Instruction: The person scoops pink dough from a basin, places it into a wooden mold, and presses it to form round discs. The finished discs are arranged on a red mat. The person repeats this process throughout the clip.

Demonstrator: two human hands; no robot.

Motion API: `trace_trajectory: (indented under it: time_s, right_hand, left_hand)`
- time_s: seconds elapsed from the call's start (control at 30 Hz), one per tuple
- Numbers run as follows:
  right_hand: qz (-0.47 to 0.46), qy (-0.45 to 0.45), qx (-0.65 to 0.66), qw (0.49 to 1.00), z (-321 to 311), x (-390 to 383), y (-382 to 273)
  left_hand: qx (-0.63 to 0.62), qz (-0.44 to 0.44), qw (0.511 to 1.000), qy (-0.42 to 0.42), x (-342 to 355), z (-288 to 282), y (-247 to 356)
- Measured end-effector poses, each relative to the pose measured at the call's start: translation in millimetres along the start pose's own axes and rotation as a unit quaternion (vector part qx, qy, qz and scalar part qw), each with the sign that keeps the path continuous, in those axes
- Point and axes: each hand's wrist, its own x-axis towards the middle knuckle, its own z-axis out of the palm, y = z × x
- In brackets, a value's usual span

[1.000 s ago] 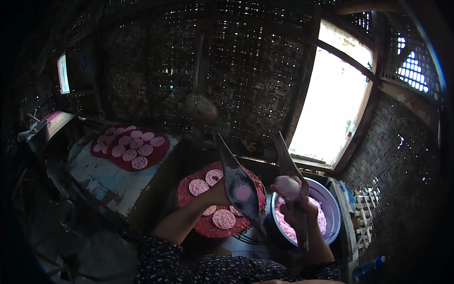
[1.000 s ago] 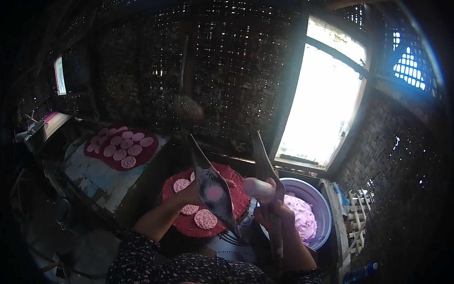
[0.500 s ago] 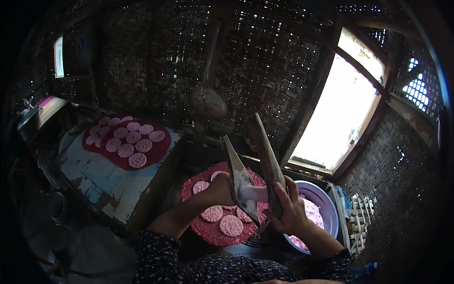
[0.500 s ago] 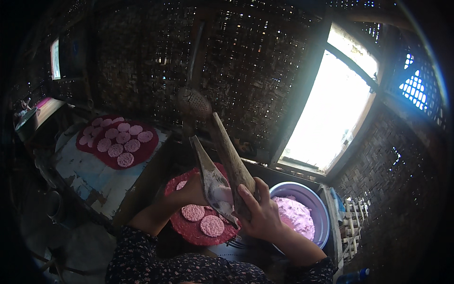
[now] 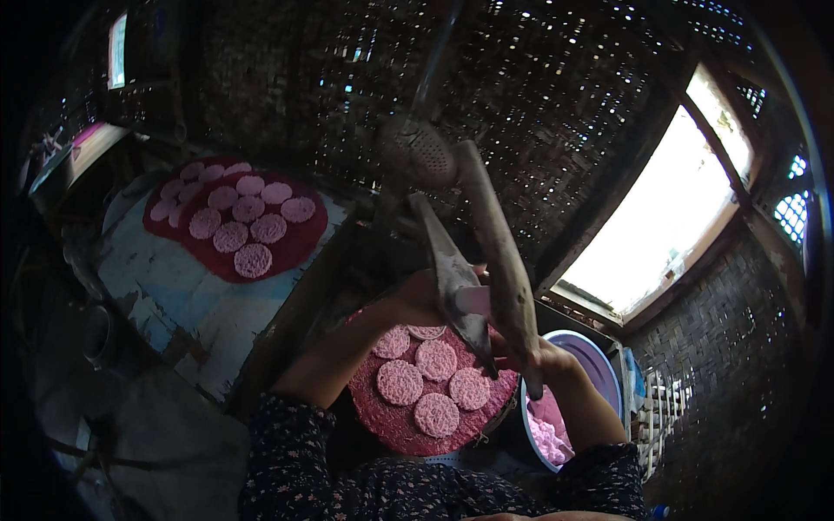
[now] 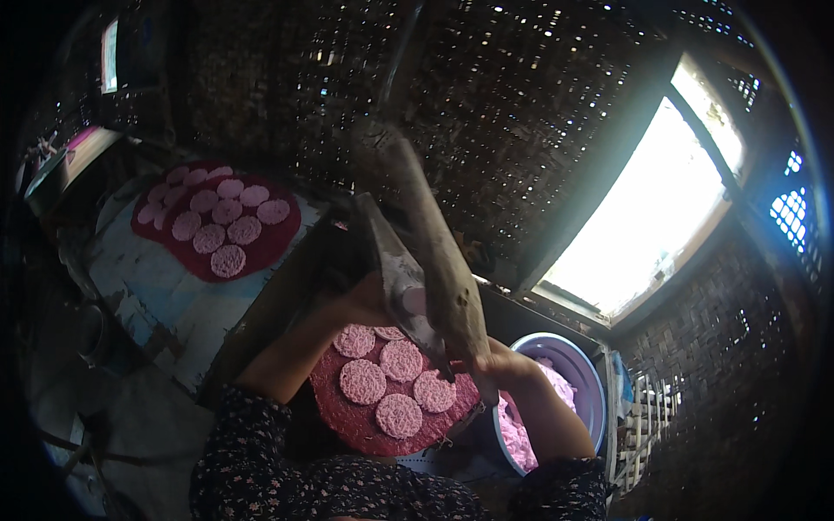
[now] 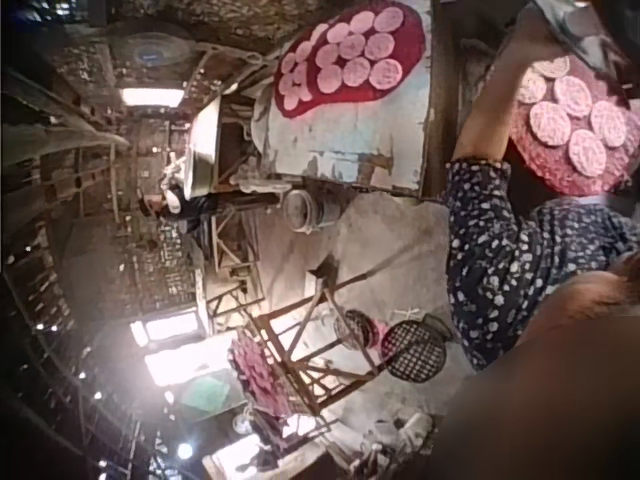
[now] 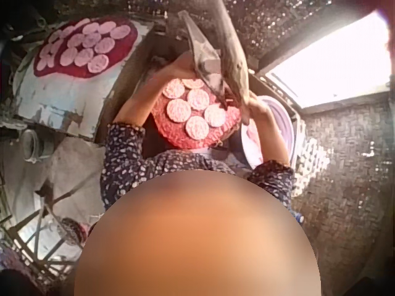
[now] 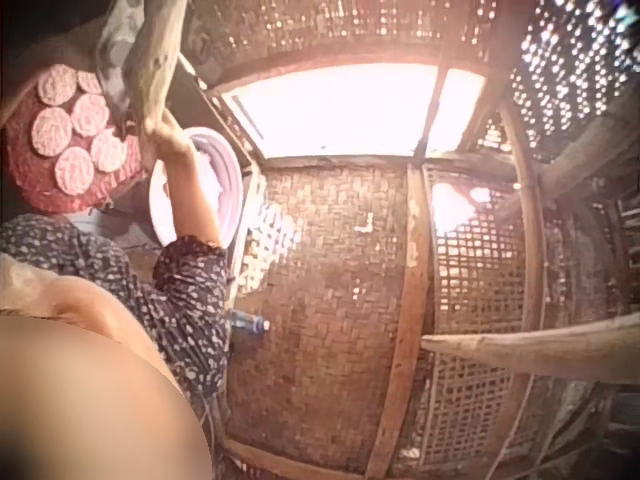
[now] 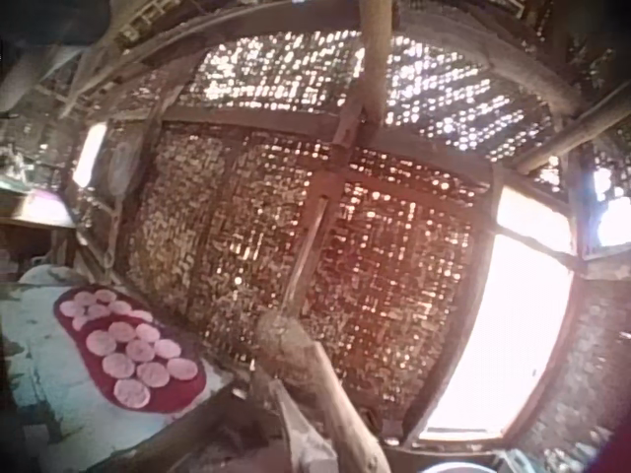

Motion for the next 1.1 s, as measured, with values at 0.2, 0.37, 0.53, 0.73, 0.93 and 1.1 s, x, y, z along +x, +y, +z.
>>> trace_trajectory:
  time_s: [0.2, 0.37, 0.53, 0.73, 0.93, 1.1]
  right_hand:
    - [-0.081, -0.187, 0.104, 0.973, -20, 3, 35]
    - [-0.083, -0.172, 0.115, 0.975, -42, -15, 48]
    - [0.003, -0.12, 0.07, 0.99, -67, -11, 32]
    - [0.11, 0.014, 0.064, 0.992, -82, 27, 15]
    - [0.147, 0.042, 0.05, 0.987, -89, 45, 18]
    - [0.151, 0.077, 0.02, 0.985, -91, 34, 11]
  left_hand:
    - [-0.606, 0.121, 0.785, -0.041, 55, -53, 64]
    - [-0.485, 0.219, 0.842, -0.082, 76, -38, 64]
    - [-0.526, 0.13, 0.84, 0.007, 61, -46, -13]
    - [-0.72, 0.076, 0.677, 0.134, 44, -55, -106]
    - [-0.709, 0.089, 0.672, 0.195, 26, -58, -141]
    - [-0.718, 0.117, 0.666, 0.162, 30, -51, -152]
